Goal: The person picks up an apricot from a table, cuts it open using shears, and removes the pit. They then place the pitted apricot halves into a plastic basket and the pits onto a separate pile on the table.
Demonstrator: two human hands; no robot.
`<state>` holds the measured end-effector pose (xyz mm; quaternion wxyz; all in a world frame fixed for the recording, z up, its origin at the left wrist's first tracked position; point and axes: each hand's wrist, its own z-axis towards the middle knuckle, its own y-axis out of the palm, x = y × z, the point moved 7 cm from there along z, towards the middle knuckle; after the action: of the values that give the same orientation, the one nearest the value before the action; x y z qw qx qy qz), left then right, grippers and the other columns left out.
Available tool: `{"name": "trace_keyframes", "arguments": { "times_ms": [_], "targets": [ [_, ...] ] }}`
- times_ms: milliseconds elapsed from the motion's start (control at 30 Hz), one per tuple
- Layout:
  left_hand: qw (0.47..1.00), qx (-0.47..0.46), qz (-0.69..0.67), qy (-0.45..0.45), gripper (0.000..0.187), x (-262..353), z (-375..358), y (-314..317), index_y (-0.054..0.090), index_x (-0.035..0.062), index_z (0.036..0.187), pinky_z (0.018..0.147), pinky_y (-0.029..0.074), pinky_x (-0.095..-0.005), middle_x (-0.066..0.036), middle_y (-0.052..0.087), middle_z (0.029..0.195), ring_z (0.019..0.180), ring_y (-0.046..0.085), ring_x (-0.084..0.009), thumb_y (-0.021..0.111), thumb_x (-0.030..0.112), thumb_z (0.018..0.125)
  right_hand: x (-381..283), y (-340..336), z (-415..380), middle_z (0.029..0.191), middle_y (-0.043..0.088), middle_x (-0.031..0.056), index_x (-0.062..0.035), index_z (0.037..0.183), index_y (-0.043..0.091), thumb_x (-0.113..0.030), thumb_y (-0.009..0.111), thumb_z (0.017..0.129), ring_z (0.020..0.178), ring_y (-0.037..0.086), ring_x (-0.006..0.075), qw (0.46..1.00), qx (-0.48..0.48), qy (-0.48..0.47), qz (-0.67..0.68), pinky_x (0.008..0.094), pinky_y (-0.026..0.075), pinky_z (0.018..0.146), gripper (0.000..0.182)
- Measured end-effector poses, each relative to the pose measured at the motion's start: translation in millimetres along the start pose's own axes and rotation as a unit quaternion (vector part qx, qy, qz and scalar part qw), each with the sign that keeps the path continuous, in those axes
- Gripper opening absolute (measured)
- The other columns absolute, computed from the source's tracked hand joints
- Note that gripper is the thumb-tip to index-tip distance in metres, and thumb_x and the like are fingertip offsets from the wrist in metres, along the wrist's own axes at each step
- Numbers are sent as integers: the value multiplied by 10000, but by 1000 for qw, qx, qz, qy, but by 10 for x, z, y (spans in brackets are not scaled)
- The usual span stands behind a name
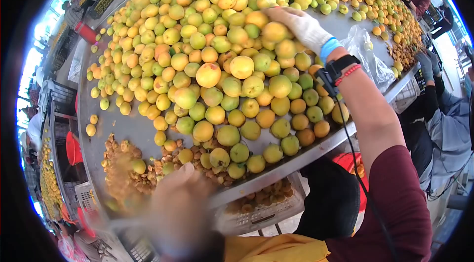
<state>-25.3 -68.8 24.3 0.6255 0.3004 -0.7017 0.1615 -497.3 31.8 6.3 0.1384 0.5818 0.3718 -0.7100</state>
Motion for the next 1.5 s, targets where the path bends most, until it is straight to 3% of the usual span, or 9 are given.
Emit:
{"name": "trace_keyframes", "arguments": {
  "times_ms": [300,433,567,700,833,1100,1167,1300,1500],
  "targets": [
    [999,13,18,35,423,191,-343,-42,605,-28,1331,809,615,-410,-185,702,1164,970,717,-259,583,283,1045,-1220,765,-975,1338,686,133,-67,1353,682,-544,741,879,1300,589,249,995,-95,11,-40,338,410,1125,675],
    [997,34,11,65,387,309,-517,-129,589,-28,1368,822,612,-404,-176,695,1142,953,701,-229,524,175,1045,-1476,486,-1364,1340,674,113,-20,1437,591,-540,674,944,1268,594,196,993,28,-20,116,301,462,1061,722],
    [995,27,28,88,379,469,-272,-86,605,-18,1366,855,586,-357,-146,697,1126,954,679,-198,546,167,1041,-1371,560,-2049,1117,737,79,-37,1360,637,-428,518,1070,850,675,86,962,103,-51,248,217,519,645,500],
    [974,3,186,128,410,831,558,294,638,-9,1338,850,516,-289,-89,705,1017,935,656,-168,651,212,993,-952,1078,-2664,775,638,-12,-43,1285,669,-419,530,1066,488,474,56,938,75,76,331,196,408,477,456],
    [850,38,500,160,580,1171,1573,978,659,89,1322,946,533,-440,-187,707,1193,1096,689,-345,698,471,886,-706,1385,-2877,743,621,-21,-63,1227,702,-357,631,1019,473,464,55,895,75,208,387,210,361,410,367],
    [697,14,716,46,676,681,2288,1415,597,84,1398,1067,486,-443,-239,610,1384,1260,610,-390,721,449,843,-901,1053,-2811,788,639,-30,-94,1255,665,-312,648,1011,537,499,38,924,-34,196,327,202,407,484,328],
    [783,43,577,228,627,886,2104,1374,612,56,1341,1003,518,-478,-229,634,1326,1194,633,-396,730,432,854,-920,937,-2786,835,660,-20,-85,1173,658,-322,652,1000,567,522,47,926,-21,202,320,211,425,494,293],
    [924,3,300,239,704,1047,1206,1045,496,0,1481,993,520,-372,-186,632,1306,1160,638,-282,751,228,865,-904,921,-2832,886,688,5,-67,1086,658,-318,663,1003,614,557,60,925,-15,174,336,222,448,523,264],
    [986,-67,63,137,735,800,-348,654,420,-21,1540,871,547,-304,-123,581,1334,1057,652,-198,658,-39,845,-1207,1205,-3206,819,612,-17,-53,1166,702,-352,611,1039,640,538,62,949,-101,100,281,221,433,566,337]
  ]
}}
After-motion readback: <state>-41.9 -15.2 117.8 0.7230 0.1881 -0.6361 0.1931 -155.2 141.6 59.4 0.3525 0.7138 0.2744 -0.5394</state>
